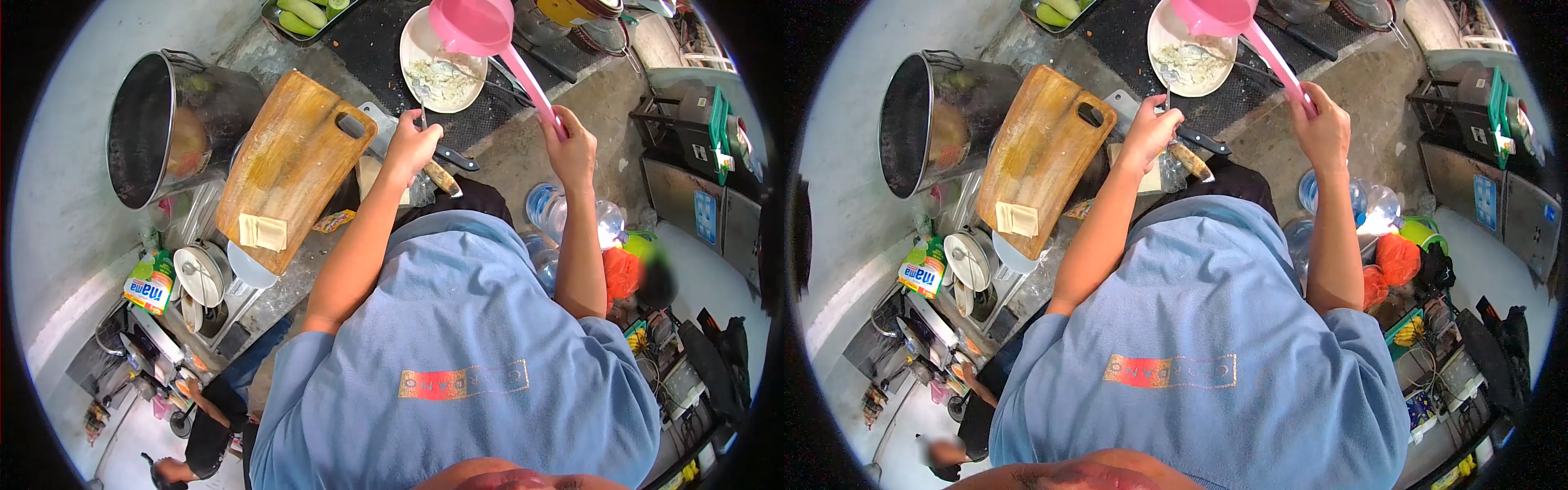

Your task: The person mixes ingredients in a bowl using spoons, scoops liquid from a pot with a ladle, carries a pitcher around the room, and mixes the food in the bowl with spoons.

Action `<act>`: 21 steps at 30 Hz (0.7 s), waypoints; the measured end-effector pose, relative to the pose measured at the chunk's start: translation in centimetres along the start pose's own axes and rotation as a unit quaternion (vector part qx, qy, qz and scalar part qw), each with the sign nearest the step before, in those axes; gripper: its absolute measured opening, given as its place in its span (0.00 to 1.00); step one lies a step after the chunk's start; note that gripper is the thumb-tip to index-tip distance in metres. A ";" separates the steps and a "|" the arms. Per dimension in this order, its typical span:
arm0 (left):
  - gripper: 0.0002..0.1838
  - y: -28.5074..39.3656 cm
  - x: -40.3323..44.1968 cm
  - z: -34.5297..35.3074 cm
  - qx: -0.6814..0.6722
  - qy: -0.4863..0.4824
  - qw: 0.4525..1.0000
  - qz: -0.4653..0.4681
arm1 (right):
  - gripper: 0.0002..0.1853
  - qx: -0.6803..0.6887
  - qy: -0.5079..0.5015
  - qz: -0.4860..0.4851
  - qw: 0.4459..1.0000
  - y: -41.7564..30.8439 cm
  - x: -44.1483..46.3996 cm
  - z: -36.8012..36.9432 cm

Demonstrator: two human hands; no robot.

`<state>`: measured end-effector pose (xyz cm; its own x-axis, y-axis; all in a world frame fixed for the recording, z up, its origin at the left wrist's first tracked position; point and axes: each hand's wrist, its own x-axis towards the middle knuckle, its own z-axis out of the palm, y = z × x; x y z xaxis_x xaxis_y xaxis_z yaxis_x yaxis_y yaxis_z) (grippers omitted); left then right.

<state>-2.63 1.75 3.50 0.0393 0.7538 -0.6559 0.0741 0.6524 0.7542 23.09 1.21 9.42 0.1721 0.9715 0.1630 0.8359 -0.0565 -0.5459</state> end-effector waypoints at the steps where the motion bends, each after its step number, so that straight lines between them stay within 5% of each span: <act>1: 0.36 0.0 0.0 0.0 0.000 -0.001 1.000 -0.001 | 0.14 -0.013 -0.004 0.015 1.000 0.1 0.0 -0.3; 21: 0.35 1.2 -1.0 0.2 -0.016 -0.001 1.000 0.006 | 0.14 -0.005 0.001 0.021 1.000 0.7 -2.1 -2.3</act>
<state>-2.35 1.74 5.10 0.0411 0.7619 -0.6464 0.0423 0.6451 0.7629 24.55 -1.44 10.57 0.2082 0.9678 0.1417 0.8329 -0.0995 -0.5445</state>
